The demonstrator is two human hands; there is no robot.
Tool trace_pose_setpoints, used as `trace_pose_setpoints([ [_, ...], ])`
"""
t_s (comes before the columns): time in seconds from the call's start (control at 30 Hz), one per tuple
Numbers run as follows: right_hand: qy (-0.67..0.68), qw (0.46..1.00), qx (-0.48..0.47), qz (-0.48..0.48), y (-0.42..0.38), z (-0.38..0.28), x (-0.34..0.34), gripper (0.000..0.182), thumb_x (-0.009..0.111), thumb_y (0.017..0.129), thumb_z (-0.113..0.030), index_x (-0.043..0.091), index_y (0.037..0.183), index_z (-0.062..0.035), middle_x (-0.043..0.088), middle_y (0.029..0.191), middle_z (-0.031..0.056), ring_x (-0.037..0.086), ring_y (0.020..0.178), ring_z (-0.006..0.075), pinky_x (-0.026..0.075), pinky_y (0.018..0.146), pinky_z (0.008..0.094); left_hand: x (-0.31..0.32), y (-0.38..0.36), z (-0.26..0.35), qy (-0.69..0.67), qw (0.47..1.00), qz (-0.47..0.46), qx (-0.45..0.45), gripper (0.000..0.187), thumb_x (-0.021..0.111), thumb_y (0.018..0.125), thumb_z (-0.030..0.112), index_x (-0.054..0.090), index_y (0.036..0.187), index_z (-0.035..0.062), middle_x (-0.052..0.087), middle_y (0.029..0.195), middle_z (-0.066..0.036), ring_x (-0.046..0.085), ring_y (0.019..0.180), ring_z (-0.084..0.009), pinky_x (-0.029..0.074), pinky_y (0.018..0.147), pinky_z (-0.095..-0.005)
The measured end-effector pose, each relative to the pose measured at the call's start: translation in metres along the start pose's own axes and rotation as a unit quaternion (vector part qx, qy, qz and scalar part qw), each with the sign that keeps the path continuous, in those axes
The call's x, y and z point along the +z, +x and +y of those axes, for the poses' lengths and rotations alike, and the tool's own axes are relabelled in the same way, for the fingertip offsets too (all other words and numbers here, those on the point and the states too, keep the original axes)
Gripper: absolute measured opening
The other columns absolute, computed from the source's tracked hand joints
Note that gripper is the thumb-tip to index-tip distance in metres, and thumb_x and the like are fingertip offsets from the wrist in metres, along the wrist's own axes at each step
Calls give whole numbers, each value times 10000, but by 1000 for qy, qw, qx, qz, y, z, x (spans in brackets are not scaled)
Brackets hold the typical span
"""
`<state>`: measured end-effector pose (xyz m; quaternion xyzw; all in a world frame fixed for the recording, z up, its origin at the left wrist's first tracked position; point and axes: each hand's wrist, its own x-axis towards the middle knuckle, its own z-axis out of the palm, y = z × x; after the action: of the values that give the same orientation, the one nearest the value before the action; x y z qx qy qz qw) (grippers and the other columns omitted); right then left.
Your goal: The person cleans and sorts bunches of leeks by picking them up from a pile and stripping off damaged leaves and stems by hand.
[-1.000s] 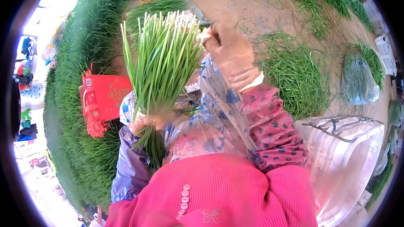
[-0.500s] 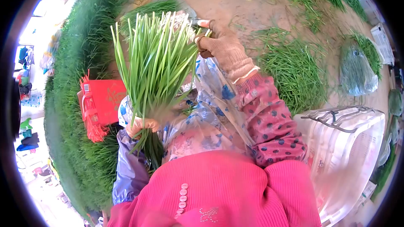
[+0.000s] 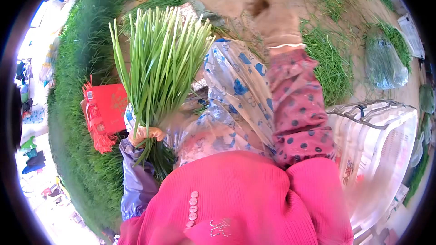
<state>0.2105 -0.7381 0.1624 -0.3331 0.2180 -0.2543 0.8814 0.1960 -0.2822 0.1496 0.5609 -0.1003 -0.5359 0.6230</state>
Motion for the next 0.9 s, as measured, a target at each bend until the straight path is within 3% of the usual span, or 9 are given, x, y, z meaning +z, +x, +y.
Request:
trace_pose_setpoints([
  [0.13, -337, 931, -139, 4, -18, -27, -10, 218, 637, 890, -176, 657, 1050, -30, 646, 791, 46, 582, 681, 133, 488, 624, 286, -10, -2, -7, -62, 998, -2, 5, 348, 777, 791, 120, 543, 1011, -13, 583, 712, -142, 555, 677, -267, 447, 613, -410],
  [0.2, -544, 813, -157, -135, -41, -22, -3, 244, 648, 879, -167, 663, 1086, -39, 653, 811, 53, 583, 701, 132, 486, 626, 287, -13, 3, -8, -69, 997, -6, 18, 348, 774, 793, 127, 544, 1014, -13, 579, 707, -137, 551, 672, -267, 441, 614, -407],
  [0.3, -590, 766, -65, -247, -85, -4, 29, 244, 617, 896, -275, 674, 1005, -64, 661, 790, 79, 607, 698, 180, 501, 648, 330, -7, 9, 2, -75, 996, -45, 17, 326, 778, 786, 140, 563, 977, -12, 563, 688, -120, 548, 677, -266, 427, 620, -405],
  [0.37, -605, 750, -59, -261, -93, 21, 38, 262, 597, 905, -318, 677, 983, -80, 663, 772, 96, 614, 685, 200, 506, 650, 351, 16, 8, 26, -15, 999, 46, -22, 306, 786, 776, 151, 572, 912, -20, 550, 688, -105, 543, 678, -258, 422, 622, -400],
  [0.47, -620, 703, -179, -299, -96, 54, 43, 297, 567, 906, -358, 676, 932, -83, 648, 732, 128, 617, 668, 240, 511, 653, 383, -15, 10, -12, -103, 994, -46, 4, 301, 782, 779, 183, 573, 866, -16, 514, 676, -79, 501, 639, -232, 404, 613, -397],
  [0.53, -575, 688, -14, -442, -120, 46, 56, 242, 575, 885, -281, 676, 986, -87, 669, 887, 149, 642, 783, 290, 510, 752, 393, -2, 10, 1, -101, 995, -2, -5, 304, 771, 787, 226, 560, 821, 10, 497, 688, -67, 469, 646, -214, 390, 627, -379],
  [0.67, -259, 496, 326, -762, -142, 31, 63, 207, 591, 910, -211, 679, 904, -24, 668, 779, 116, 639, 717, 235, 508, 671, 342, -14, 15, 0, -157, 985, -43, -47, 334, 708, 809, 349, 496, 732, 104, 449, 741, -36, 384, 715, -172, 322, 675, -296],
  [0.77, -122, 500, 359, -779, -117, 3, 51, 171, 587, 912, -159, 674, 938, -15, 659, 755, 69, 631, 709, 196, 496, 640, 319, -14, 13, -5, -210, 975, -61, -22, 303, 679, 825, 334, 492, 736, 112, 444, 757, -25, 364, 729, -160, 300, 669, -283],
  [0.9, 17, 747, 122, -653, -72, -42, -32, 175, 593, 876, -116, 666, 959, 20, 613, 731, 36, 577, 656, 135, 445, 567, 289, -25, 10, -19, -235, 968, -84, 23, 277, 655, 848, 307, 498, 732, 111, 441, 755, -16, 347, 722, -154, 295, 668, -284],
])
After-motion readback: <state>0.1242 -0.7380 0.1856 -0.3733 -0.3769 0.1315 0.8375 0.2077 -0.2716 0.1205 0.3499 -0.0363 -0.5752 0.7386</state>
